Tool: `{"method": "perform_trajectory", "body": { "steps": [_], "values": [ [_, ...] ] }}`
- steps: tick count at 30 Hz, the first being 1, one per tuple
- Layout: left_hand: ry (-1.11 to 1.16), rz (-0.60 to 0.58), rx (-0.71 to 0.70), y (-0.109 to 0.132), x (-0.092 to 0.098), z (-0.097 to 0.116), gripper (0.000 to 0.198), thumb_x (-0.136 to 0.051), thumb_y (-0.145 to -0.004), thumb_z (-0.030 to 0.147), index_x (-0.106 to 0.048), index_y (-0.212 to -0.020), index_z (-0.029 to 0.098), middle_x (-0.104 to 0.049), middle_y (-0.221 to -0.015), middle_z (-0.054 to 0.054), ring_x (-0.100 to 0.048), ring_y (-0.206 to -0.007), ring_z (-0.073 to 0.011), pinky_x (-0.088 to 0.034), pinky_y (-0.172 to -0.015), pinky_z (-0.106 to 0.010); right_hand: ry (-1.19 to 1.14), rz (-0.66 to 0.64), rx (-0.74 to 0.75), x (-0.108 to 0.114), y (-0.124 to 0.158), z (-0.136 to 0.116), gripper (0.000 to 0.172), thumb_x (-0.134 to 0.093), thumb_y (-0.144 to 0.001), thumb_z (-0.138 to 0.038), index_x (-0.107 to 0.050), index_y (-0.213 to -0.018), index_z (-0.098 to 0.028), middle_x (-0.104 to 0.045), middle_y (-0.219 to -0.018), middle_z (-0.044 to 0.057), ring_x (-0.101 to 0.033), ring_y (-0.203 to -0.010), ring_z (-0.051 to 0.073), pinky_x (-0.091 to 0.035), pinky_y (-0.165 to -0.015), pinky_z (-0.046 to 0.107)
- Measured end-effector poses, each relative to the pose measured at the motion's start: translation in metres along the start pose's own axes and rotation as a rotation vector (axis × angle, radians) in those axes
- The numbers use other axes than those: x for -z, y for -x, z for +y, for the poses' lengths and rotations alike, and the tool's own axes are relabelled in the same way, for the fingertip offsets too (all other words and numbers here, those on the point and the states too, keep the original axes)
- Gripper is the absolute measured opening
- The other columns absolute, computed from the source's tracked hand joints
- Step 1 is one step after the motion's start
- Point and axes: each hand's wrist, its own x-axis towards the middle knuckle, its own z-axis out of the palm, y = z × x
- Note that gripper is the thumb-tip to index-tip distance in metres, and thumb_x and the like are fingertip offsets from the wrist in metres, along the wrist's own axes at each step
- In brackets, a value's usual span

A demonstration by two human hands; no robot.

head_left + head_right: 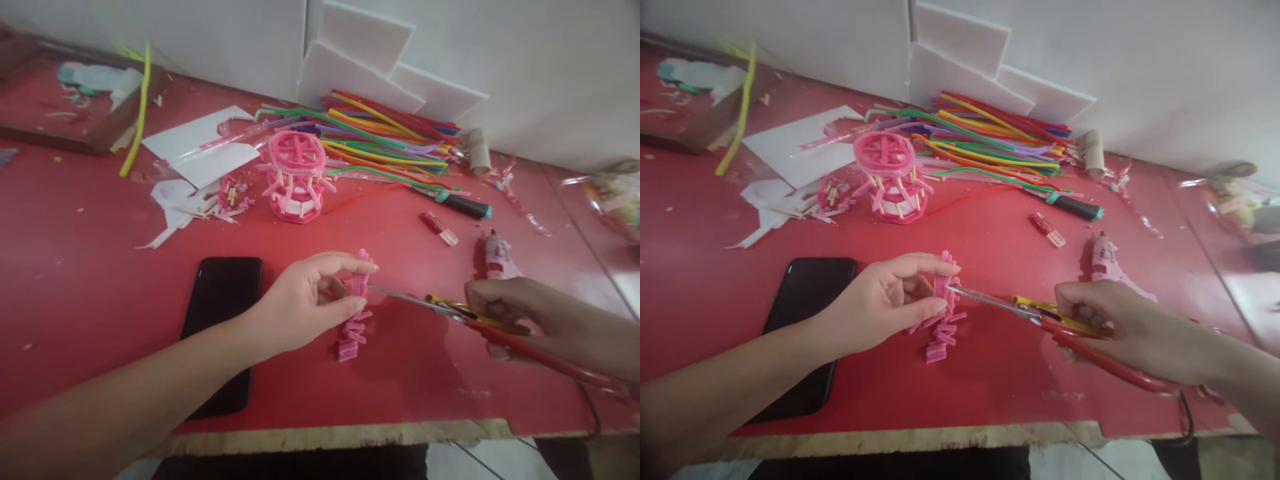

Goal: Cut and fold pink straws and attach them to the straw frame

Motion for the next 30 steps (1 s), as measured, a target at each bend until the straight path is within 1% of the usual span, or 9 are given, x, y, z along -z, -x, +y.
{"method": "perform_trajectory", "body": {
  "steps": [2,7,12,16,19,22,24,27,30],
  "values": [
    [0.004,-0.021,0.006,0.0,0.0,0.0,0.037,-0.07,-0.08,0.017,-0.069,-0.116,0.018,-0.066,-0.122,-0.01,-0.061,-0.066,-0.007,-0.05,-0.052,-0.017,-0.022,-0.091,-0.012,0.0,-0.003,-0.002,0.038,-0.057,-0.09,-0.049,-0.04,-0.07,-0.022,-0.044,-0.066,-0.005,-0.037,-0.06,0.012,-0.034,-0.053,0.024],
    [0.03,-0.057,0.028,-0.001,0.001,-0.001,0.038,-0.072,-0.079,0.018,-0.069,-0.117,0.018,-0.07,-0.106,-0.008,-0.062,-0.069,-0.009,-0.051,-0.054,-0.018,-0.019,-0.102,0.005,0.0,-0.008,0.0,0.035,-0.061,-0.087,-0.045,-0.041,-0.07,-0.022,-0.042,-0.065,-0.006,-0.035,-0.06,0.011,-0.03,-0.054,0.025],
    [0.068,-0.086,0.08,-0.001,0.002,-0.003,0.041,-0.072,-0.08,0.019,-0.068,-0.121,0.019,-0.069,-0.086,-0.005,-0.064,-0.068,-0.0107,-0.052,-0.054,-0.018,-0.066,-0.14,-0.001,0.003,-0.008,0.0,0.033,-0.058,-0.09,-0.043,-0.04,-0.072,-0.022,-0.041,-0.066,-0.006,-0.036,-0.06,0.011,-0.029,-0.054,0.024],
    [0.11,-0.099,0.097,0.0,0.002,-0.004,0.042,-0.073,-0.08,0.02,-0.067,-0.122,0.02,-0.068,-0.077,-0.003,-0.065,-0.066,-0.0125,-0.053,-0.053,-0.021,-0.043,-0.137,0.011,0.005,-0.007,-0.004,0.031,-0.066,-0.082,-0.038,-0.041,-0.072,-0.023,-0.04,-0.066,-0.006,-0.034,-0.06,0.011,-0.03,-0.053,0.024],
    [0.118,-0.095,0.095,0.0,0.003,-0.004,0.043,-0.074,-0.079,0.021,-0.068,-0.121,0.02,-0.069,-0.079,-0.004,-0.064,-0.064,-0.0116,-0.051,-0.053,-0.02,-0.031,-0.13,0.013,0.006,-0.008,-0.005,0.031,-0.067,-0.08,-0.036,-0.04,-0.071,-0.023,-0.038,-0.066,-0.006,-0.031,-0.06,0.012,-0.03,-0.053,0.023],
    [0.092,-0.082,0.097,-0.001,0.003,-0.003,0.042,-0.074,-0.078,0.019,-0.07,-0.12,0.02,-0.069,-0.084,-0.005,-0.062,-0.065,-0.0102,-0.049,-0.052,-0.019,-0.033,-0.125,0.01,0.003,-0.01,-0.005,0.033,-0.065,-0.082,-0.038,-0.04,-0.069,-0.023,-0.037,-0.065,-0.006,-0.03,-0.059,0.012,-0.029,-0.053,0.023],
    [0.077,-0.076,0.096,-0.002,0.004,-0.004,0.041,-0.074,-0.078,0.018,-0.07,-0.119,0.02,-0.07,-0.091,-0.006,-0.061,-0.067,-0.01,-0.049,-0.052,-0.018,-0.022,-0.102,-0.007,0.001,-0.012,-0.003,0.033,-0.064,-0.082,-0.04,-0.039,-0.068,-0.022,-0.037,-0.063,-0.007,-0.031,-0.058,0.011,-0.027,-0.052,0.024],
    [0.082,-0.083,0.106,-0.003,0.004,-0.005,0.042,-0.074,-0.078,0.019,-0.07,-0.12,0.02,-0.071,-0.101,-0.008,-0.061,-0.068,-0.0103,-0.05,-0.053,-0.02,0.031,-0.058,-0.024,-0.003,-0.015,-0.001,0.035,-0.068,-0.075,-0.034,-0.037,-0.066,-0.022,-0.034,-0.06,-0.008,-0.029,-0.057,0.011,-0.026,-0.051,0.023],
    [0.086,-0.1,0.09,-0.003,0.004,-0.007,0.041,-0.075,-0.077,0.019,-0.071,-0.117,0.02,-0.07,-0.114,-0.01,-0.063,-0.07,-0.0096,-0.054,-0.061,-0.022,0.066,-0.036,0.042,-0.006,-0.016,0.0,0.034,-0.067,-0.072,-0.029,-0.034,-0.063,-0.023,-0.03,-0.058,-0.008,-0.027,-0.055,0.01,-0.024,-0.049,0.023]
  ]
}}
